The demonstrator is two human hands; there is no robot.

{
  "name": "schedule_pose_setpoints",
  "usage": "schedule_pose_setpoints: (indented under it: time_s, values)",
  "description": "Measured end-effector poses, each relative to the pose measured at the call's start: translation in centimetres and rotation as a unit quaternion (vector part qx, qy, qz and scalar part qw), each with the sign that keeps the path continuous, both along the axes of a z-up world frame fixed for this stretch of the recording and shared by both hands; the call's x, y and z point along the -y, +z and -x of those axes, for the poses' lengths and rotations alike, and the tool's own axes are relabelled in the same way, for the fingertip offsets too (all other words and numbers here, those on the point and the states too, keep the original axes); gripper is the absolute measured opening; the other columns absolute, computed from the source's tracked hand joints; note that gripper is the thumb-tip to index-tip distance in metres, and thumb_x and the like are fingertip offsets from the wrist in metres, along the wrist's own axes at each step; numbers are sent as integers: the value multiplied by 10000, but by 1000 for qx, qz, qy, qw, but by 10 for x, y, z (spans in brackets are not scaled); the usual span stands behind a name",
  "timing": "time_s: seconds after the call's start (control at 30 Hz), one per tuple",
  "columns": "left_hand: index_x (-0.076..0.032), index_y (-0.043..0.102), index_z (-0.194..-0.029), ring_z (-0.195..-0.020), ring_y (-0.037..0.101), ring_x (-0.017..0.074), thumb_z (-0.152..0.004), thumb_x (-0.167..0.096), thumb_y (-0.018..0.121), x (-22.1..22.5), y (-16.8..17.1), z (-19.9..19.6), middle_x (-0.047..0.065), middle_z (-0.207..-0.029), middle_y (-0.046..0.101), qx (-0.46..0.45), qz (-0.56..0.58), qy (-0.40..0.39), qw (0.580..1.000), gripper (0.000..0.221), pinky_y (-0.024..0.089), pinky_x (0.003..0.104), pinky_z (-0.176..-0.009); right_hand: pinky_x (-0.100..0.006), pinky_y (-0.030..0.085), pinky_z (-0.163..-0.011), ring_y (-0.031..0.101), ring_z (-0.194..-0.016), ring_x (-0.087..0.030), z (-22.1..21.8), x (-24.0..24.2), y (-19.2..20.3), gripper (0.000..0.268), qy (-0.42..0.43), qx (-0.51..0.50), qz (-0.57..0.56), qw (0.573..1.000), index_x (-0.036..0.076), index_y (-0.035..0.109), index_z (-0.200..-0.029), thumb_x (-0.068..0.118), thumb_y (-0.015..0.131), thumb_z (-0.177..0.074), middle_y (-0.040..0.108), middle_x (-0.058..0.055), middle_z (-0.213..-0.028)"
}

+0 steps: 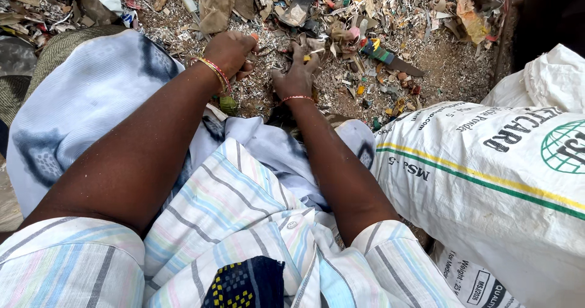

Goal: The person sorts through a pile of waste and debris by hand, identifying and picking out specific items like plastic, paper, and discarded cards and placing them into large white bags.

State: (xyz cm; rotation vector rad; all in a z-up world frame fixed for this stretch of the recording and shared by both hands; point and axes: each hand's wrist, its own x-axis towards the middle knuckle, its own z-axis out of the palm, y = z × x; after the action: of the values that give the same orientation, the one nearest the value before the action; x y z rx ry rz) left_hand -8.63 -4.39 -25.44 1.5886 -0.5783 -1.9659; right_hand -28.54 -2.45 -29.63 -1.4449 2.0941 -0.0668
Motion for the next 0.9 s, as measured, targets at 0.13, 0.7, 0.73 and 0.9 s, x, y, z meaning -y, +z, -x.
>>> schedule_pose_setpoints:
  time_s: [0.13,0.7,0.73,0.9]
  values:
    - [-69,647,-919,-462,539,109,-1003,-334,629,2,-6,-2,31,-669,596,1,21,25,999,279,396,270,-380,-548,441,-1129,372,-1435,-542,-31,-22,24,767,273,49,143,950,209,436,-1486,130,800,-815,244,-252,-1588]
    - [-84,700,-933,-537,567,69,-987,-363,639,2,-20,-2,-3,-751,627,55,58,28,996,291,463,259,-441,-435,482,-1039,569,-1151,-343,76,36,-57,866,-10,15,67,998,128,450,-1456,167,865,-697,476,-179,-1305]
    - [-88,706,-937,-541,570,67,-982,-353,638,1,-20,-2,-2,-754,631,59,58,27,996,278,464,257,-442,-438,483,-1058,573,-1174,-338,64,32,-51,837,22,10,72,997,139,451,-1463,168,853,-730,477,-181,-1325]
    - [-57,682,-933,-517,552,84,-999,-348,636,2,-19,-2,24,-734,628,39,62,39,997,302,455,267,-435,-432,500,-1110,553,-1274,-345,0,2,-1,776,213,64,153,963,174,470,-1514,102,769,-802,451,-195,-1394]
